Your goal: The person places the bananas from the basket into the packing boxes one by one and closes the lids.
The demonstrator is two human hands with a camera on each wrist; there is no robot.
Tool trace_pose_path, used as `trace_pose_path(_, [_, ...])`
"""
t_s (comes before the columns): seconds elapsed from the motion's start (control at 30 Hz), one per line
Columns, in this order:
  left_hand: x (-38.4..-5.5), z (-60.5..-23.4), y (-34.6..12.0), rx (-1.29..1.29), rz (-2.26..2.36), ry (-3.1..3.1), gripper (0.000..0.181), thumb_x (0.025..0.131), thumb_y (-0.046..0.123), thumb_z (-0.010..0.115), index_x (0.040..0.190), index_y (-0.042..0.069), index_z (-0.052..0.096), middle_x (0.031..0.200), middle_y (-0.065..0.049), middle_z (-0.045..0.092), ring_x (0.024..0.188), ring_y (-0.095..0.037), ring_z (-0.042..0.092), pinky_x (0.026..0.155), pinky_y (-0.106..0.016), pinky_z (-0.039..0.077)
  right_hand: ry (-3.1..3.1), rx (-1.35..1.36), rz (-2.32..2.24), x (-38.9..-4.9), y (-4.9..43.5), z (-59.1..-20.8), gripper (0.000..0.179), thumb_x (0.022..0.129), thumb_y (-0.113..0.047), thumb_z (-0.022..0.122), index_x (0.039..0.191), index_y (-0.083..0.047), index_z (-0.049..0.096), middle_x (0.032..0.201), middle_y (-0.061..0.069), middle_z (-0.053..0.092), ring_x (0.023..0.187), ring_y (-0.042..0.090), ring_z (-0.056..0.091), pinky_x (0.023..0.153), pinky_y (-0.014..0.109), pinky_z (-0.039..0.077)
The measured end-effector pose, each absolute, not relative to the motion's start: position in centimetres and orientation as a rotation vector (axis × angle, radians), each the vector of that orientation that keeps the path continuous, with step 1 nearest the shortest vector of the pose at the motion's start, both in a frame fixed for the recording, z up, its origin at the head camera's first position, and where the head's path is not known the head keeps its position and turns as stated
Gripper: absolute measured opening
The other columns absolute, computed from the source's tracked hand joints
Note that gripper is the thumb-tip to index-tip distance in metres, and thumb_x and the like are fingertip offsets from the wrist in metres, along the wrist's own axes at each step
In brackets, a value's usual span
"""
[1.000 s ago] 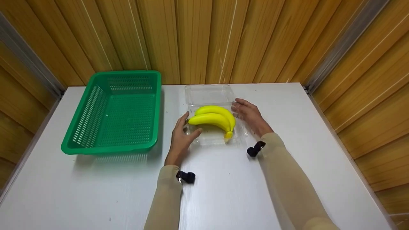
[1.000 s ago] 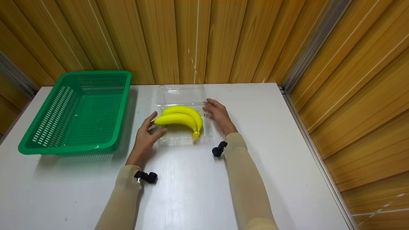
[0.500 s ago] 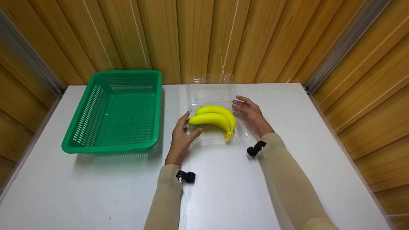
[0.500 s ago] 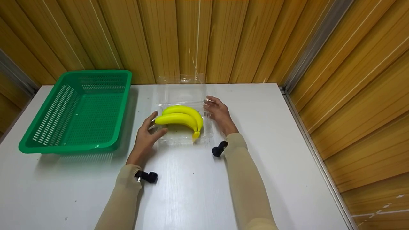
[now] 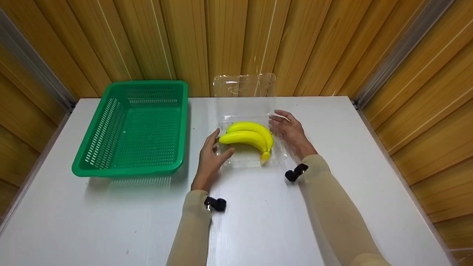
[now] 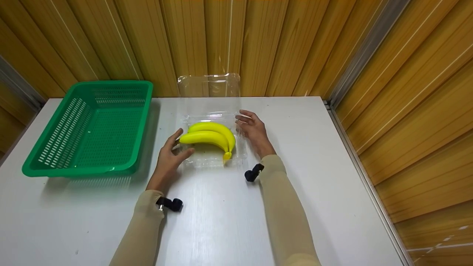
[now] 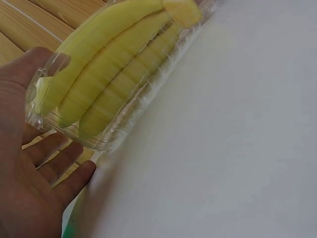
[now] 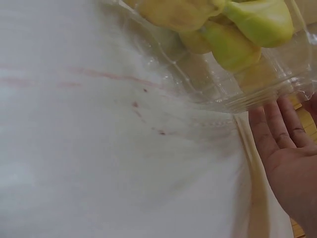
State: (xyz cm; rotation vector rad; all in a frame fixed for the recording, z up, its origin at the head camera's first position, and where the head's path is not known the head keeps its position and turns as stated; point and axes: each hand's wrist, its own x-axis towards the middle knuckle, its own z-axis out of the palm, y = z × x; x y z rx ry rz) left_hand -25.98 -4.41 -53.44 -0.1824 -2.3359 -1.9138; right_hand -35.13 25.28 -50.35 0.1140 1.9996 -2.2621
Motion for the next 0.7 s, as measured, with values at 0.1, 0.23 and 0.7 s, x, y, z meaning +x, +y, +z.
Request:
trace_pose_path(0.1, [-25.95,-53.41,-4.4,-0.183,-1.916,-2.336,0.085,0.093,0.021,0.083,0.165,0.009,0.038,0.166,-0.009,0.041,0.147,-0.03,0.044,0.12,-0.044,0.039,2.011,0.116,-2.265,-35.11,25.31,-50.39,0.057,0.104,-0.006,0.067,0.157,-0.009,0.047,0.147,0.01,0.061,0.135,0.024,0.059,0.109,0.033,0.051])
trace_pose_path(0.23, [-25.92,-53.38,-4.41,-0.18,-1.932,-2.334,0.085,0.094,0.021,0.083,0.165,0.01,0.038,0.167,-0.008,0.04,0.148,-0.029,0.043,0.12,-0.044,0.039,2.015,0.121,-2.284,-35.09,25.34,-50.46,0.056,0.104,-0.005,0.068,0.156,-0.008,0.049,0.149,0.01,0.061,0.135,0.025,0.059,0.109,0.034,0.051])
trace_pose_path(0.7, [-26.13,-53.63,-4.52,-0.22,-1.879,-2.335,0.085,0.093,0.019,0.084,0.163,0.005,0.04,0.164,-0.012,0.043,0.146,-0.033,0.046,0.119,-0.047,0.04,2.026,0.1,-2.357,-34.75,25.09,-50.45,0.035,0.103,0.003,0.066,0.136,-0.006,0.06,0.143,0.015,0.059,0.131,0.027,0.061,0.107,0.038,0.054])
